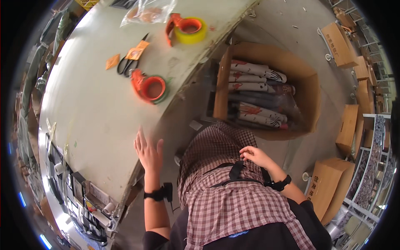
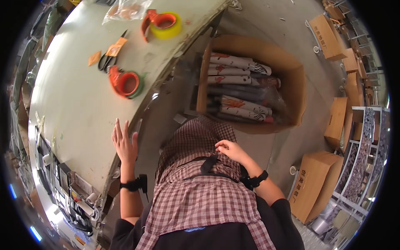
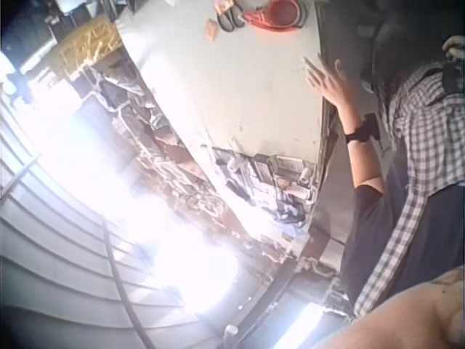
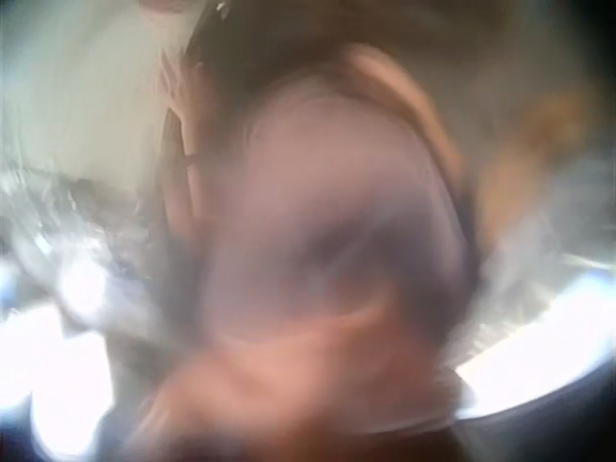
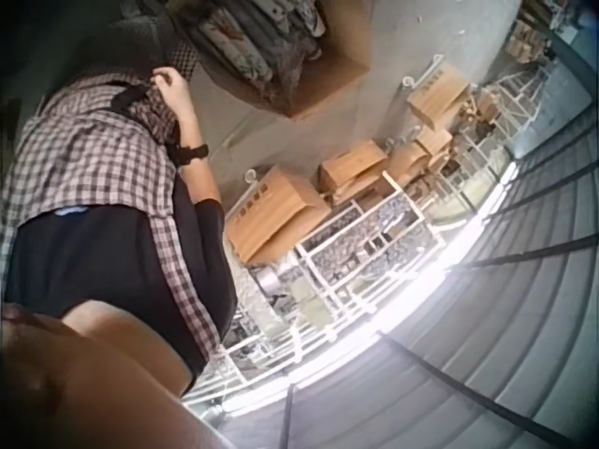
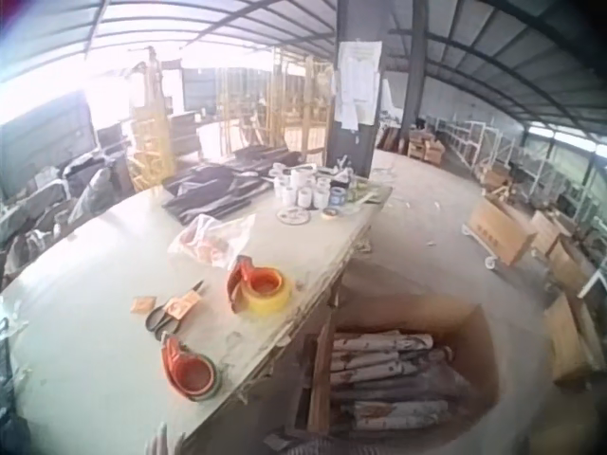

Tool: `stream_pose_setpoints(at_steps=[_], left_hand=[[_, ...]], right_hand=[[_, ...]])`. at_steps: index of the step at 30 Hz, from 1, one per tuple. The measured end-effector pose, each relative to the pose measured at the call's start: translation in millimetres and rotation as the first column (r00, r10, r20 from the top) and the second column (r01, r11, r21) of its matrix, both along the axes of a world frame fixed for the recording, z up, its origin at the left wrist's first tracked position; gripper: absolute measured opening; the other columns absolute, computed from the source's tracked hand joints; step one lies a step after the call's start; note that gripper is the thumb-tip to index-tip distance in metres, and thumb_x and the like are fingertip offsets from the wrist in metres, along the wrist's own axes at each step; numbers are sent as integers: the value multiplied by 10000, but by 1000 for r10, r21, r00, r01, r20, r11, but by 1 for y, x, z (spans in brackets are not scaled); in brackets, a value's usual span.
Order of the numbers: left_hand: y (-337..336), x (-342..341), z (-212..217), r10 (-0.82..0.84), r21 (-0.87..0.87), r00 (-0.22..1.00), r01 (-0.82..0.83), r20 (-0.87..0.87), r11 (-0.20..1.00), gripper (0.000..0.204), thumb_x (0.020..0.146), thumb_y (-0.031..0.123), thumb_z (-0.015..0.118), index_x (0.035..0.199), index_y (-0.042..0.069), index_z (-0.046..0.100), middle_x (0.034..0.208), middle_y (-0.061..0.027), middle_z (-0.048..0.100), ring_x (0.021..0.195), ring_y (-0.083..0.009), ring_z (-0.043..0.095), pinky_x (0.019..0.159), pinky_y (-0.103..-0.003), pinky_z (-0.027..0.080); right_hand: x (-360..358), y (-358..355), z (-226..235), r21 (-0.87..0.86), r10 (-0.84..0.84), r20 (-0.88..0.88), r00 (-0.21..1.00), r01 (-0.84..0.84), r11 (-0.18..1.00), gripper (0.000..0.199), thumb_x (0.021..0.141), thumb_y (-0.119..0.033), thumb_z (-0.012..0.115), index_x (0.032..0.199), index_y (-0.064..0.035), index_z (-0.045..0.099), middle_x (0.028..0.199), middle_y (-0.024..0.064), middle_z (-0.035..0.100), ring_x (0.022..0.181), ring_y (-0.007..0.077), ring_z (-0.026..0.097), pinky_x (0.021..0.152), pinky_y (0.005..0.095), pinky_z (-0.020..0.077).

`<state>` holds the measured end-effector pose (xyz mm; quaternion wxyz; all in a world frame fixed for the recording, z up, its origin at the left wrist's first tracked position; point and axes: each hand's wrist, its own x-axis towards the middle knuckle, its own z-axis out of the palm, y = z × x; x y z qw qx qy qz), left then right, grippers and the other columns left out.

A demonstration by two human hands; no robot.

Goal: The person takes long rolled items from a box, slides them into black plastic sleeves, applies labels, and secures them with tape.

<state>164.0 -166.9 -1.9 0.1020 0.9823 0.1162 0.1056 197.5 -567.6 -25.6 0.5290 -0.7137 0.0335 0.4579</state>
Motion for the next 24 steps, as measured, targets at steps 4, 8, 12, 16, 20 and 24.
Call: stream_pose_setpoints(at_steps=[4,8,12,16,20,24], left_hand=[[-19,1,-42,357,340,933,-326,-33,882,635,771,387,582,1302,100,385,1421,-156,252,1306,-322,221,998,-552,201],[-25,13,-32,346,166,910,-314,-228,935,899,670,383,694,1394,151,215,1460,-116,159,1345,-304,148,1005,-524,205],[-30,18,-43,335,193,914,-294,-228,936,995,608,357,704,1412,150,155,1470,-140,84,1362,-335,45,1026,-577,91],[-26,2,-45,310,126,942,-294,-131,947,930,644,346,659,1416,145,182,1471,-177,90,1361,-336,77,1026,-568,93],[-40,5,-44,320,51,945,-317,-66,947,819,670,217,544,1413,139,210,1476,-161,113,1370,-316,68,1043,-540,79],[-39,8,-40,217,36,975,-218,43,975,752,737,236,467,1423,140,173,1484,-147,97,1372,-315,77,1078,-484,61]], right_hand=[[45,-54,1,-247,222,224,949,-165,955,260,832,-222,577,1029,-52,583,922,112,648,838,214,633,739,323,489],[91,-100,-7,-416,326,346,880,-168,894,224,828,-179,558,1010,-52,583,923,145,643,864,240,637,750,325,490],[130,-85,-23,-527,637,302,709,-432,732,217,817,-149,565,987,-15,578,885,166,630,848,265,625,752,334,474],[130,-3,-21,-458,695,376,613,-529,715,213,816,-133,560,988,-7,577,868,169,633,825,289,624,740,349,478],[121,68,-25,-394,791,312,527,-686,612,208,809,-109,566,988,-5,586,865,166,635,803,278,629,727,338,484],[81,131,-26,-337,860,245,448,-792,509,207,799,-114,579,976,-8,597,843,162,638,782,248,638,700,326,491]])
